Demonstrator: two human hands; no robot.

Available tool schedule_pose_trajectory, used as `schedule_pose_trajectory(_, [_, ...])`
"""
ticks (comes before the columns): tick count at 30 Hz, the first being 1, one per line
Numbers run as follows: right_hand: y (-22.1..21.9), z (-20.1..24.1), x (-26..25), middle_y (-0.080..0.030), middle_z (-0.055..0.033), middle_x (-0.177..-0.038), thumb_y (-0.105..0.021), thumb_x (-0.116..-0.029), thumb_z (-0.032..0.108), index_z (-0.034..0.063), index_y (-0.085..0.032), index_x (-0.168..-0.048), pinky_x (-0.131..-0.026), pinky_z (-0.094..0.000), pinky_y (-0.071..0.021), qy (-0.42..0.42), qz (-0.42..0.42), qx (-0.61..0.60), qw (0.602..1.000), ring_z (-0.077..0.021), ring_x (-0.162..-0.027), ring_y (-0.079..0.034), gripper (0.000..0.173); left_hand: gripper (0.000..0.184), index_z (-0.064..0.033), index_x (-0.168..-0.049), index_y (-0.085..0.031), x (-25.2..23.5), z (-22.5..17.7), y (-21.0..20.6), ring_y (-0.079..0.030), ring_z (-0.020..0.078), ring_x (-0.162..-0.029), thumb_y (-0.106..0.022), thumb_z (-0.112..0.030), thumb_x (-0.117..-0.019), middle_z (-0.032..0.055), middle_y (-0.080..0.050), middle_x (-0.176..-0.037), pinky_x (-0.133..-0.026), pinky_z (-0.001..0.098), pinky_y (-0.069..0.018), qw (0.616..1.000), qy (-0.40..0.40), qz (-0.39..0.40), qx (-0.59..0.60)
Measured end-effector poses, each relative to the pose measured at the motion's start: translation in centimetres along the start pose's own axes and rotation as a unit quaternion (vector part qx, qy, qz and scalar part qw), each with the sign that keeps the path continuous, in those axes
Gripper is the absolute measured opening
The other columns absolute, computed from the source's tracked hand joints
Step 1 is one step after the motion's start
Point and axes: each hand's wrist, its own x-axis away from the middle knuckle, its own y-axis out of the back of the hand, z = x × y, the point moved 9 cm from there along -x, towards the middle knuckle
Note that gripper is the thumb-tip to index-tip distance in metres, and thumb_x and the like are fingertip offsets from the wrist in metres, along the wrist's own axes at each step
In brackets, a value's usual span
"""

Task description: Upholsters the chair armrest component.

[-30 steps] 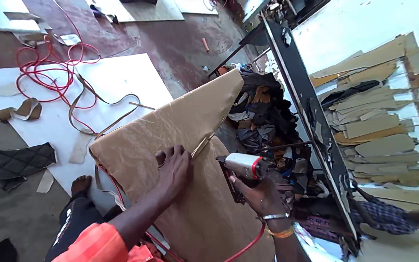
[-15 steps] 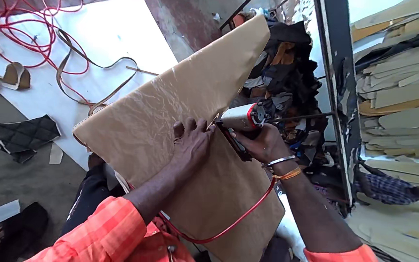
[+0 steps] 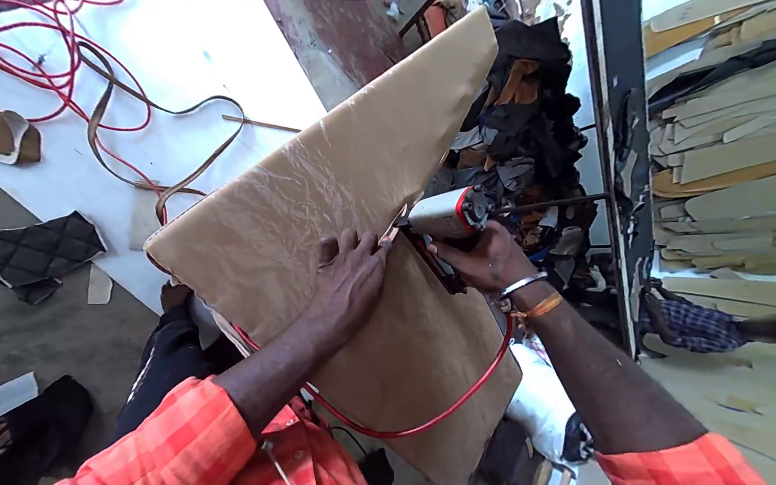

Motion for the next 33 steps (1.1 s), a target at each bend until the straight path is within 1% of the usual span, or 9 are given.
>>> schedule_pose_trajectory(6, [-1.5,0.5,1.6,-0.075,-0.0054,-0.105,-0.082,-0.0830,0.042,0.0113,-0.070,-0.117,-0.093,-0.0452,-0.0586,0.040,-0.018,-0.017,0.999,-0.0145,-0.100,-0.072,0.047,0.043,-0.0273,-0.141,-0.061,3.7,0.8,0.2,-0.057,0.0265,-0.105,-0.049,-0.015,-0.1017,0.0027,-0.064,-0.116,-0.094,0.0531,-0.0390,1.000,-0.009,-0.003,0.010])
schedule_pose_trajectory(10, [-1.8,1.3,2.5,-0.076,-0.0004,-0.104,-0.082,-0.0849,0.041,0.0161,-0.071,-0.117,-0.089,-0.0406,-0.0612,0.021,0.007,-0.038,0.999,-0.0095,-0.095,-0.073,0.042,0.046,-0.0312,-0.144,-0.059,5.6,1.6,0.2,-0.056,0.0250,-0.105,-0.048,-0.015,-0.1011,0.0013,-0.063,-0.114,-0.096,0.0527,-0.0374,1.000,-0.012,-0.007,-0.010])
schedule_pose_trajectory(16, [-3.0,1.9,4.2,-0.075,-0.0009,-0.110,-0.080,-0.0855,0.043,0.0148,-0.068,-0.122,-0.094,-0.0405,-0.0596,0.030,0.000,-0.027,0.999,-0.0095,-0.103,-0.071,0.048,0.045,-0.0311,-0.141,-0.062,7.5,2.1,0.6,-0.057,0.0229,-0.099,-0.051,-0.016,-0.0997,-0.0003,-0.064,-0.110,-0.093,0.0500,-0.0377,0.999,-0.024,-0.024,-0.024])
schedule_pose_trajectory(20, [-3.6,3.3,5.7,-0.075,0.0047,-0.104,-0.080,-0.0844,0.041,0.0164,-0.069,-0.119,-0.088,-0.0331,-0.0628,0.017,0.012,-0.070,0.997,-0.0041,-0.095,-0.072,0.044,0.045,-0.0311,-0.141,-0.061,9.0,2.8,1.0,-0.057,0.0224,-0.097,-0.052,-0.017,-0.0999,0.0002,-0.064,-0.110,-0.093,0.0513,-0.0376,0.999,-0.033,-0.018,-0.035])
schedule_pose_trajectory(23, [-4.7,3.4,6.9,-0.076,0.0035,-0.099,-0.079,-0.0851,0.041,0.0152,-0.071,-0.113,-0.085,-0.0336,-0.0622,0.017,-0.003,-0.063,0.998,-0.0047,-0.092,-0.072,0.039,0.046,-0.0302,-0.140,-0.061,10.2,2.9,1.0,-0.057,0.0229,-0.096,-0.054,-0.015,-0.0982,0.0008,-0.063,-0.109,-0.095,0.0523,-0.0373,0.998,-0.043,-0.017,-0.046])
schedule_pose_trajectory(26, [-4.8,4.0,7.5,-0.075,0.0053,-0.103,-0.080,-0.0865,0.039,0.0156,-0.069,-0.118,-0.087,-0.0301,-0.0628,0.019,0.007,-0.110,0.994,-0.0032,-0.095,-0.072,0.041,0.048,-0.0301,-0.142,-0.060,10.9,3.1,1.4,-0.057,0.0229,-0.095,-0.055,-0.013,-0.0978,0.0017,-0.064,-0.107,-0.096,0.0521,-0.0369,0.997,-0.051,-0.013,-0.060])
schedule_pose_trajectory(28, [-5.3,4.9,8.2,-0.075,0.0073,-0.100,-0.079,-0.0852,0.039,0.0157,-0.069,-0.116,-0.084,-0.0274,-0.0632,0.031,0.006,-0.112,0.993,-0.0012,-0.092,-0.072,0.040,0.048,-0.0310,-0.141,-0.062,11.4,3.4,1.6,-0.058,0.0219,-0.093,-0.057,-0.013,-0.0963,0.0003,-0.065,-0.105,-0.096,0.0509,-0.0383,0.996,-0.052,-0.014,-0.068])
schedule_pose_trajectory(31, [-6.0,5.3,9.4,-0.075,0.0067,-0.093,-0.079,-0.0840,0.041,0.0150,-0.071,-0.109,-0.080,-0.0266,-0.0627,0.045,-0.025,-0.076,0.996,-0.0007,-0.087,-0.072,0.037,0.050,-0.0318,-0.140,-0.062,12.1,3.7,1.5,-0.058,0.0206,-0.093,-0.060,-0.013,-0.0943,-0.0014,-0.065,-0.104,-0.095,0.0492,-0.0386,0.996,-0.057,0.000,-0.067])
schedule_pose_trajectory(33, [-6.2,5.4,9.7,-0.075,0.0062,-0.093,-0.078,-0.0845,0.043,0.0154,-0.071,-0.110,-0.078,-0.0290,-0.0633,0.030,-0.016,-0.083,0.996,-0.0023,-0.086,-0.072,0.038,0.048,-0.0317,-0.139,-0.062,12.6,3.9,1.6,-0.058,0.0205,-0.094,-0.061,-0.014,-0.0937,-0.0022,-0.064,-0.105,-0.094,0.0493,-0.0393,0.996,-0.064,0.002,-0.066])
